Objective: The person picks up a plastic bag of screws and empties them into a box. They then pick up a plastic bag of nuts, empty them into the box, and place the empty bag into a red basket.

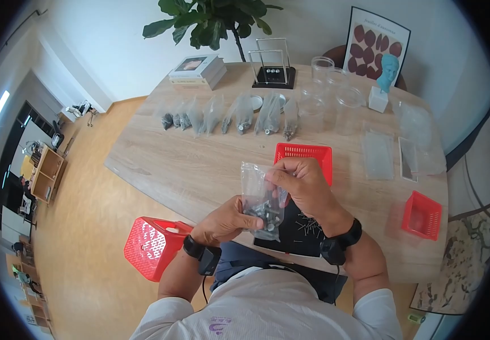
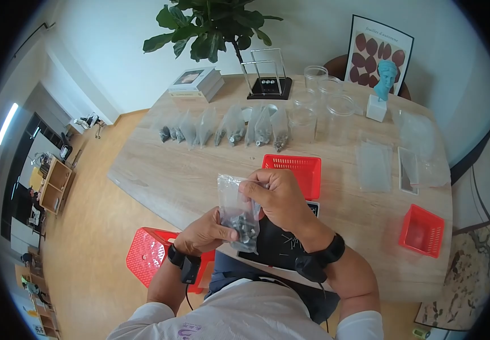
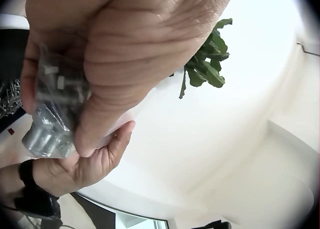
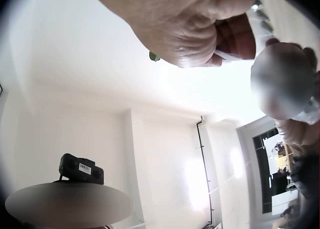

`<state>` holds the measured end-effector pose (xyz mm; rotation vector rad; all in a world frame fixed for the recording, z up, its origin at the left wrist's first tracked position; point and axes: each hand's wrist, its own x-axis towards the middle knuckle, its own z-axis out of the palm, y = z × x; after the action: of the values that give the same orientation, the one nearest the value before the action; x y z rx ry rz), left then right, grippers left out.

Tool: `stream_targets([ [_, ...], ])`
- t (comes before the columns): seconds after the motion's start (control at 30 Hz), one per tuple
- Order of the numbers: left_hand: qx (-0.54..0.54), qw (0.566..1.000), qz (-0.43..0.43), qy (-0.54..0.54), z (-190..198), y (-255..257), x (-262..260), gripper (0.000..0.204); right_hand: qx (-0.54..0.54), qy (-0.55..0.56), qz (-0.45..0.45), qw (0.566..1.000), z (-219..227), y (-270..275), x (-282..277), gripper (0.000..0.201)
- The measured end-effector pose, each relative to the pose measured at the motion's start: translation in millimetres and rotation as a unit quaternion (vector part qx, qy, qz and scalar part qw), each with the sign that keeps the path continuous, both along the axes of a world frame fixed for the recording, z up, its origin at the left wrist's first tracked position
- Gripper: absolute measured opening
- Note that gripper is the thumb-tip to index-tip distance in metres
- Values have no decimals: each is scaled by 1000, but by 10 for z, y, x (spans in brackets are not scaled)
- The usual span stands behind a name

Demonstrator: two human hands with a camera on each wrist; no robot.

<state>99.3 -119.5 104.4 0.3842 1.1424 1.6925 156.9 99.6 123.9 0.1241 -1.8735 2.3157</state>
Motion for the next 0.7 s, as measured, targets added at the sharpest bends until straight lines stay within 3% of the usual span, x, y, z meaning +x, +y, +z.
stream_targets([
  [0.1, -32, 997, -17, 61, -28, -40, -15, 56, -6, 3, 4, 1000, -17, 20, -26, 24],
  [0.23, 41, 995, 87, -39, 51, -29, 46, 44, -33, 15, -32, 999, 99, -11, -20, 27],
  [0.3, 76, 987, 122, -77, 48, -21, 50, 41, 84, -47, 22, 995, 156, 55, 35, 31],
  [0.4, 83, 979, 181, -47, -5, 15, 44, 40, 169, -72, 63, 981, 167, 63, 57, 34],
  [0.5, 80, 974, 208, -36, -89, 18, 29, 37, 209, -19, 42, 977, 16, 52, 28, 35],
  [0.7, 52, 980, 194, -7, -154, 12, 54, 38, 280, -17, 77, 957, -25, 47, -12, 30],
])
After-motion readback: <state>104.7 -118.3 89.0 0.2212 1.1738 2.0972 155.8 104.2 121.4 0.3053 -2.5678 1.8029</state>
